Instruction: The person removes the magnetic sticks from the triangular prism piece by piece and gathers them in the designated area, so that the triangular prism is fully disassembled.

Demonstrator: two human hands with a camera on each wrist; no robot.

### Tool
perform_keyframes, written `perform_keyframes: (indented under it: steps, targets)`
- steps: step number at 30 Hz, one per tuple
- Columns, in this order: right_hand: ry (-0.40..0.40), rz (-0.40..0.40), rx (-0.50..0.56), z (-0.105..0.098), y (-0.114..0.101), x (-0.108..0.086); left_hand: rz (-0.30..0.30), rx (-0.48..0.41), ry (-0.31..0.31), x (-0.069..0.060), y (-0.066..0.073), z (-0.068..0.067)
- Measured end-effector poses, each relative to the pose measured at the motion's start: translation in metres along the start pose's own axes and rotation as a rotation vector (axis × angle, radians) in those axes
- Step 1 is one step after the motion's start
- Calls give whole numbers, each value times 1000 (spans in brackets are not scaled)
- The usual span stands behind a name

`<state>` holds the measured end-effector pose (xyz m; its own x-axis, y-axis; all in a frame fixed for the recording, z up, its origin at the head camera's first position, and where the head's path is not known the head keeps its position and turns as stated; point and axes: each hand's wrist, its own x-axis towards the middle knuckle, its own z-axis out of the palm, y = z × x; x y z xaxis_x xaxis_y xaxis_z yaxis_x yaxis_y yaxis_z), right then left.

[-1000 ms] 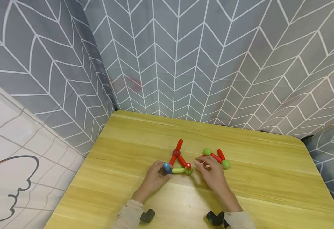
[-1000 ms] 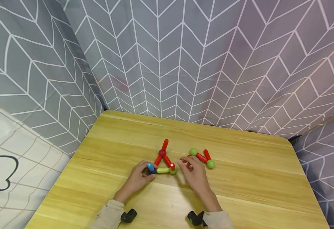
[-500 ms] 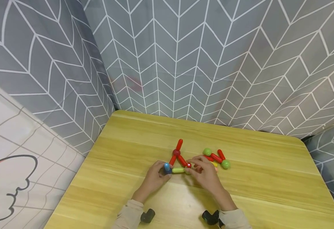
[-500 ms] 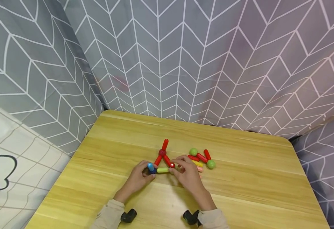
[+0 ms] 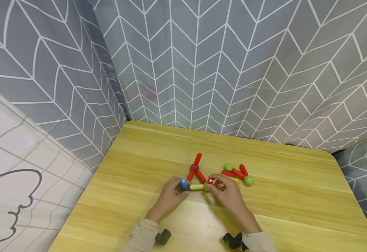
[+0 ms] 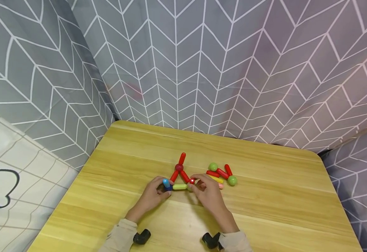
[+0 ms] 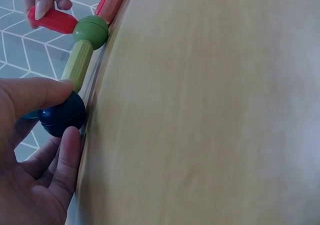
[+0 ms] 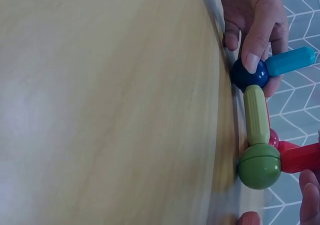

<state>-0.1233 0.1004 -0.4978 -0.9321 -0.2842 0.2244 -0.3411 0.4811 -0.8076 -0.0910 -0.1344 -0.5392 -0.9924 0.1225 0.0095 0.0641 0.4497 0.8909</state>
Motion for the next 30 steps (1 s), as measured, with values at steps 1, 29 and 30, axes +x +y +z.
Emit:
perform_keyframes:
  steps: [1, 29, 30]
  targets:
    - [2, 16, -1, 0, 0, 0, -2, 0, -1, 0, 0, 0]
    - [-9, 163, 66, 1, 20, -17, -10, 15, 12, -1, 1, 1]
    - [-7, 171, 64, 2, 22, -17, -7, 16, 14, -1, 0, 1]
